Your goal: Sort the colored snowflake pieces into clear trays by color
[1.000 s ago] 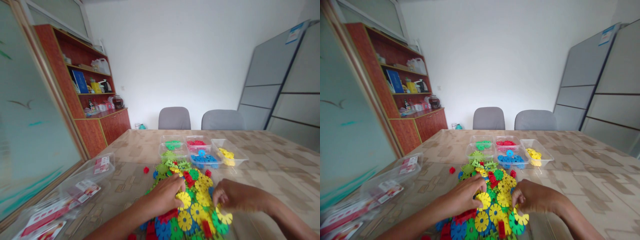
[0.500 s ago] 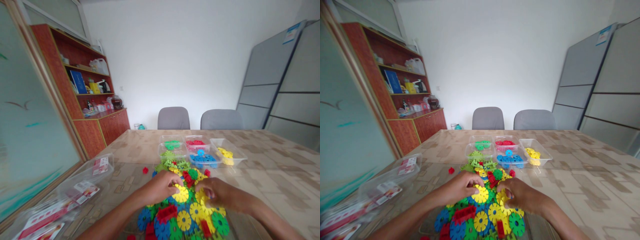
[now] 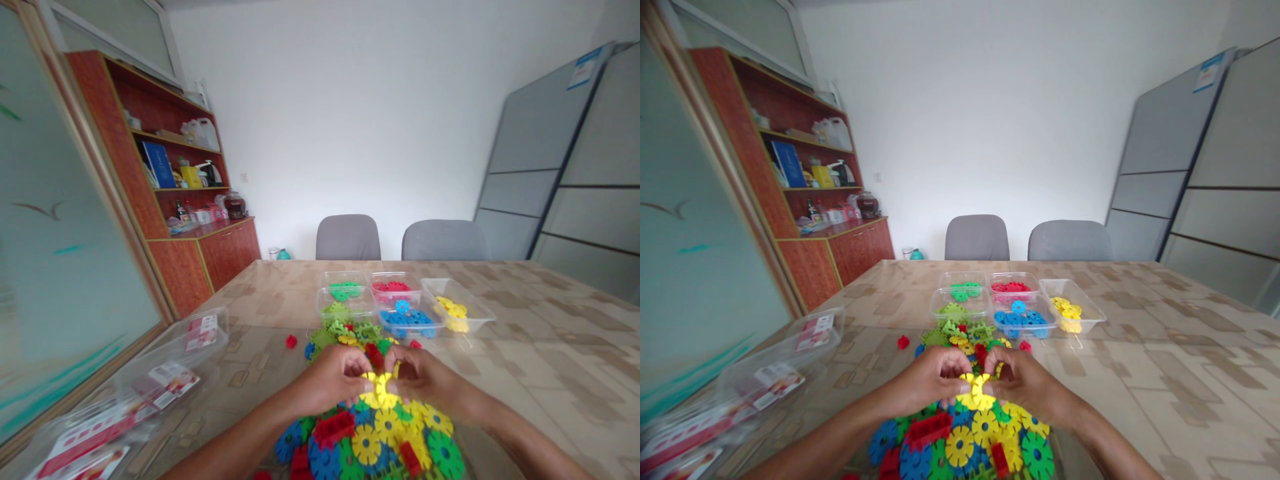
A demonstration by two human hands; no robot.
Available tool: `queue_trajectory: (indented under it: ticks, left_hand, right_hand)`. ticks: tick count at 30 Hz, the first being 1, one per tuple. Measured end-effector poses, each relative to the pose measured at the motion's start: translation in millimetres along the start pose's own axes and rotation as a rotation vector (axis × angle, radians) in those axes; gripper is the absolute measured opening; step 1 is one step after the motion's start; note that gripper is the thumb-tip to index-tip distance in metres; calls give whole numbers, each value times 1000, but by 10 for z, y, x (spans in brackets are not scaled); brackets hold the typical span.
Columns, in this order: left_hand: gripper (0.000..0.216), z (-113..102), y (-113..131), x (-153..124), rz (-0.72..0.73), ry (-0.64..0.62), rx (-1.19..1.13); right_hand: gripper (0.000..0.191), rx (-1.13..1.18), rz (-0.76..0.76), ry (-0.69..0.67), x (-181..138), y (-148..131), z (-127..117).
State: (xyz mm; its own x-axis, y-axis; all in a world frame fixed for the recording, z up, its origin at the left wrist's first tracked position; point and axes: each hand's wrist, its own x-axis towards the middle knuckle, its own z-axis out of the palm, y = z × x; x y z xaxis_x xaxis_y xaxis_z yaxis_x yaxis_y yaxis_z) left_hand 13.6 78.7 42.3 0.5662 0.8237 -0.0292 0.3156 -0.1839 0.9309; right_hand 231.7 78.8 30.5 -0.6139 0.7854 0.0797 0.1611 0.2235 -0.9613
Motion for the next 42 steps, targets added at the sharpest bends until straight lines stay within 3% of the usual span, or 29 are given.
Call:
queue_trajectory:
  ticks: [6,12,14,17,20,23,27,30,33,40,42]
  left_hand:
    - [41,17,-31,10,-11,-16,-130]
    - [37,4,-21,-1,44,18,-169]
    - [34,-28,17,-17,68,50,-105]
    - [31,-88,78,-31,95,62,-33]
    - [29,-135,120,-32,122,59,1]
    - [25,-169,137,-34,153,54,42]
    - [22,-224,125,-45,177,87,138]
    - [23,-271,114,-42,171,103,165]
    - [20,-303,138,-31,164,134,183]
    - [24,-341,196,-20,157,155,153]
    - [23,-363,187,-30,154,152,143]
  right_hand:
    - [36,121,32,-22,26,-72,98]
    - [37,11,27,3,21,28,-73]
    - [41,-60,48,151,7,56,-258]
    - [46,-173,88,493,-51,75,-658]
    - [44,-216,100,717,-157,99,-1079]
    - [43,-255,151,874,-276,165,-1375]
    - [36,-391,218,968,-386,242,-1517]
    - [29,-544,224,958,-389,209,-1464]
    - [28,-693,192,857,-270,107,-1314]
    - [17,-965,167,381,425,-104,-959]
    - [22,-1020,194,281,609,-121,-915]
